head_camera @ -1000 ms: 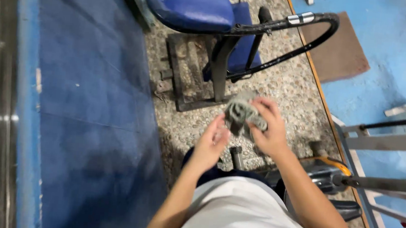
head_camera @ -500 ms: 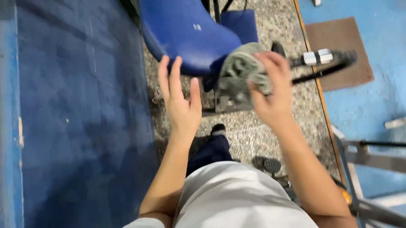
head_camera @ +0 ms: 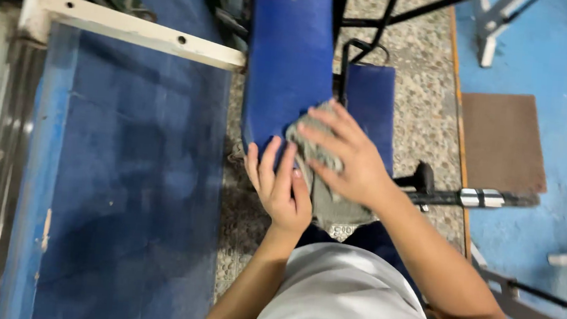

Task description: Cleaning and wiping down various gym machines with a cloth.

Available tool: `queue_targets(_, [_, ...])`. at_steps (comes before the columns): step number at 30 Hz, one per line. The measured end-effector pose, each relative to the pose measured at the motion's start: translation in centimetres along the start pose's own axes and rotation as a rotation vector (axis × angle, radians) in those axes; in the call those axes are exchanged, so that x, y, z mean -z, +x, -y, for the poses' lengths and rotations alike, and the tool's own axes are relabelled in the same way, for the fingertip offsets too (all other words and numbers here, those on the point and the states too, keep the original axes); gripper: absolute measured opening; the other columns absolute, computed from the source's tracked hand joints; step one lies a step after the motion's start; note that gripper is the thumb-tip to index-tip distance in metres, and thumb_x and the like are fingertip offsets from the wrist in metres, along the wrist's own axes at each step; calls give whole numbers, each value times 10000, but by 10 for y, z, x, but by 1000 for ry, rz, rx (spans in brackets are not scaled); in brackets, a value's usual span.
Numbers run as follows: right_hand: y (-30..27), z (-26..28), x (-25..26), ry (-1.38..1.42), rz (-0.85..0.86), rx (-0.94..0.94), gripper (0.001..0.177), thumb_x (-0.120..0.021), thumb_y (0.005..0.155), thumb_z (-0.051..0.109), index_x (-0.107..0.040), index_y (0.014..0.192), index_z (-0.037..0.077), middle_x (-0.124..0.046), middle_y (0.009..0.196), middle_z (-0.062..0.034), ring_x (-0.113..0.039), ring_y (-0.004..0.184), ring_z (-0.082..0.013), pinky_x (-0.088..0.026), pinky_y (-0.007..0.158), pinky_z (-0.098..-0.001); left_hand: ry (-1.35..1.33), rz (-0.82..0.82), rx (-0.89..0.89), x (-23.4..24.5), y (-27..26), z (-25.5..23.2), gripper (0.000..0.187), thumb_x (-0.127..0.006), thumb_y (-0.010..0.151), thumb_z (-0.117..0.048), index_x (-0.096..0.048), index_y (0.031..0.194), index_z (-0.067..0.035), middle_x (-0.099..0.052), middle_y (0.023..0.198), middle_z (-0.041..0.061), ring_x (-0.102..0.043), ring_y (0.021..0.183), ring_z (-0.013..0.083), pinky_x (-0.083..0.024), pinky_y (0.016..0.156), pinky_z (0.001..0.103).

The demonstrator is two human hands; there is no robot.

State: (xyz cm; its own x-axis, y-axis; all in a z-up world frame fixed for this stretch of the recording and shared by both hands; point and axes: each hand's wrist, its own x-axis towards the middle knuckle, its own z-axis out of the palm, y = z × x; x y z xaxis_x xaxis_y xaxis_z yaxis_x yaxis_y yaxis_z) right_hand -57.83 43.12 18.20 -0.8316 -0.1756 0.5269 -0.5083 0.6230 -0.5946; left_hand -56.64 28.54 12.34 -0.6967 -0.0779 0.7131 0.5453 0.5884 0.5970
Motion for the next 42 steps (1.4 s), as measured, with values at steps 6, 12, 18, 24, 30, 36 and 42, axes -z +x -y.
queue_targets(6, [54, -34, -23, -9, -7, 149, 428, -699, 988, 264, -671, 1413, 234, -574, 1479, -86, -413, 1445, -458, -337, 1200, -514, -32, -2, 73, 4, 1, -12, 526, -454, 1069, -159, -375, 1503, 129, -402, 1565, 297, -365, 1467, 480, -247, 1210, 574])
queue_targets(12, [22, -28, -1, 37, 145, 317, 633, -658, 919, 580, -634, 1440, 221, -525, 1543, -107, -287, 1525, -425, -163, 1270, -445, -27, -26, 96, -1, 2, -22, 465, -325, 1140, -197, -418, 1538, 27, -319, 1626, 274, -261, 1515, 484, -214, 1216, 595])
queue_targets(18, [2, -57, 31, 207, 357, 434, 758, -724, 853, 501, -547, 1520, 186, -405, 1635, -109, -189, 1561, -429, -163, 1260, -463, -169, -246, 300, -35, -6, -97, 466, -364, 1114, -80, -370, 1567, 26, -259, 1686, 195, -138, 1597, 376, -8, 1340, 562])
queue_targets(24, [-23, -90, 49, 296, 415, 524, 637, -678, 942, 302, -532, 1551, 185, -371, 1656, -102, -155, 1565, -393, -131, 1265, -431, 364, -242, 117, -59, -55, -96, 435, -418, 1086, -58, -437, 1494, 90, -385, 1583, 268, -335, 1504, 431, -119, 1264, 671])
queue_targets(30, [-14, -102, 39, 307, 449, 533, 797, -773, 821, -7, -511, 1547, 190, -334, 1663, -11, -161, 1593, -332, -188, 1349, -555, 368, -216, 383, -73, -70, -92, 481, -497, 1107, -116, -401, 1578, -95, -321, 1679, 57, -139, 1627, 389, -122, 1362, 517])
queue_targets(36, [-31, -107, 35, 306, 378, 516, 665, -799, 908, 147, -536, 1512, 236, -334, 1633, 7, -169, 1562, -405, -290, 1323, -569, 103, -390, 441, -102, -90, -88, 475, -378, 1185, -207, -272, 1644, -151, -58, 1762, 76, -103, 1662, 289, -170, 1369, 443])
queue_targets(42, [-56, -120, 72, 475, 373, 578, 523, -756, 954, 185, -607, 1439, 56, -406, 1604, -133, -394, 1519, -381, -260, 1326, -556, 19, -390, 494, -127, -118, -124, 584, -423, 1157, -232, -140, 1661, -146, 112, 1751, 134, 27, 1651, 341, -59, 1343, 468])
